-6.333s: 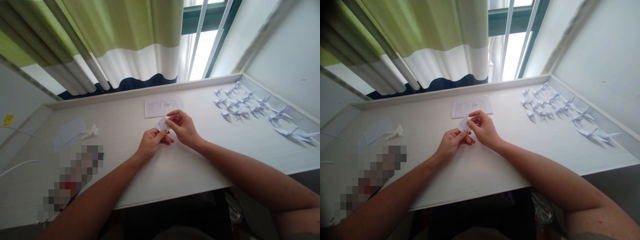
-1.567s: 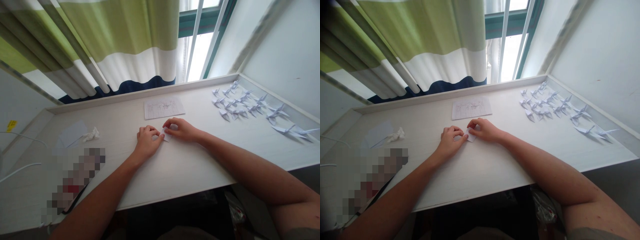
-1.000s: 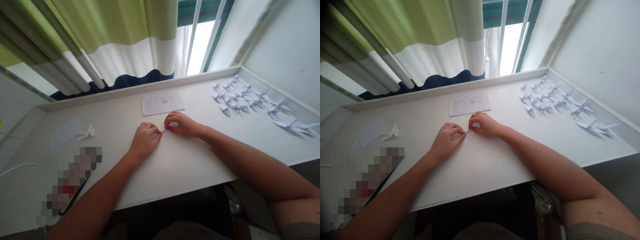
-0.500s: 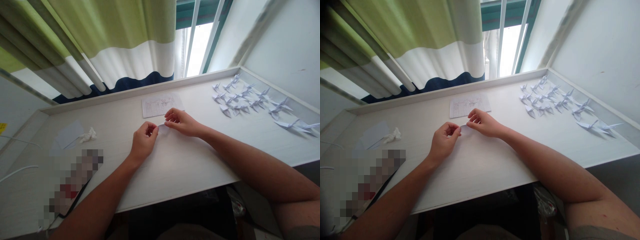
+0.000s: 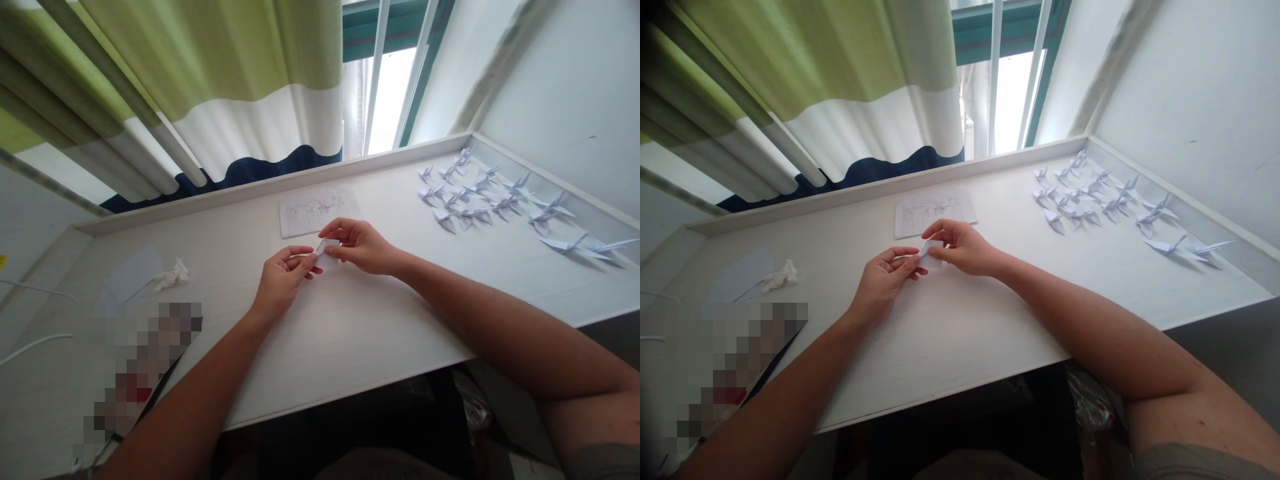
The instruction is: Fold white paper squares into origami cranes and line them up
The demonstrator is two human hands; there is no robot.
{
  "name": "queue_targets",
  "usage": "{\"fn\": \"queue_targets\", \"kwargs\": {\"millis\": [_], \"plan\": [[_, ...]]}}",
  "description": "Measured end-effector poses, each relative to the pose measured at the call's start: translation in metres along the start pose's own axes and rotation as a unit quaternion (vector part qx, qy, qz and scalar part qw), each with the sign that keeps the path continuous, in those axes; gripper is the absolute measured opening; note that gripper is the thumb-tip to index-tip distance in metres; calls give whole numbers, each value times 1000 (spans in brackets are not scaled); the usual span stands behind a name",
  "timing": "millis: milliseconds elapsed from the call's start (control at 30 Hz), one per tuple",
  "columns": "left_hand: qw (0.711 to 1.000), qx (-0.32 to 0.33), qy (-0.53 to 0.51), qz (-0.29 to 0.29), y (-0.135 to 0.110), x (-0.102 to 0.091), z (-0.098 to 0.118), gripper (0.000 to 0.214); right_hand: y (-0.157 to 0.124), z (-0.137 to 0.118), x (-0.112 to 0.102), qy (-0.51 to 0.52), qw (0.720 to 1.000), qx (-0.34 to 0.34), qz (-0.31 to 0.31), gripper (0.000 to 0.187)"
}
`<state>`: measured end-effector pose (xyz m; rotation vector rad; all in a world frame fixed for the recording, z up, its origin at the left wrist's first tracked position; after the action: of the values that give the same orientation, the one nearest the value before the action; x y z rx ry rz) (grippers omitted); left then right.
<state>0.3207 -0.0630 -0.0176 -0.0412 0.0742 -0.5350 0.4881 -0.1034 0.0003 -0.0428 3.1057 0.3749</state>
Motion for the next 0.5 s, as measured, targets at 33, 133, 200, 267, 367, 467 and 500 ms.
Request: {"fn": "queue_targets", "kwargs": {"millis": [33, 133, 200, 267, 367, 467, 500], "plan": [[1000, -8, -1, -12, 0, 2, -1, 39, 0, -1, 0, -5, 1000, -6, 0, 23], [999, -19, -12, -35, 0, 5, -3, 39, -1, -3, 0, -13, 1000, -14, 6, 25], [999, -19, -20, -37, 0, 6, -3, 38, -2, -2, 1, -3, 1000, -11, 11, 27], [999, -17, -23, -33, -1, 6, -3, 38, -3, -3, 3, 17, 1000, -5, 13, 30], [999, -3, -29, -14, -1, 4, -2, 38, -5, -6, 8, 41, 999, 1, 14, 36], [999, 16, -37, 7, -2, 4, -1, 37, -6, -8, 12, 44, 999, -4, 29, 39], [999, 18, -39, 10, -3, 5, -1, 36, -6, -8, 12, 41, 998, -7, 38, 39]]}}
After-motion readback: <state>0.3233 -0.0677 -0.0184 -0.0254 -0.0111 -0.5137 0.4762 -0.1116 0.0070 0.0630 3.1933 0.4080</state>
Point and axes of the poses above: each hand's wrist, its own y-axis towards the middle knuckle, its own x-axis out of the palm, z = x × y, the point moved 7 cm from there along y, towards the middle knuckle, and after that the axes turned 5 degrees about y, right-handed, at the moved point
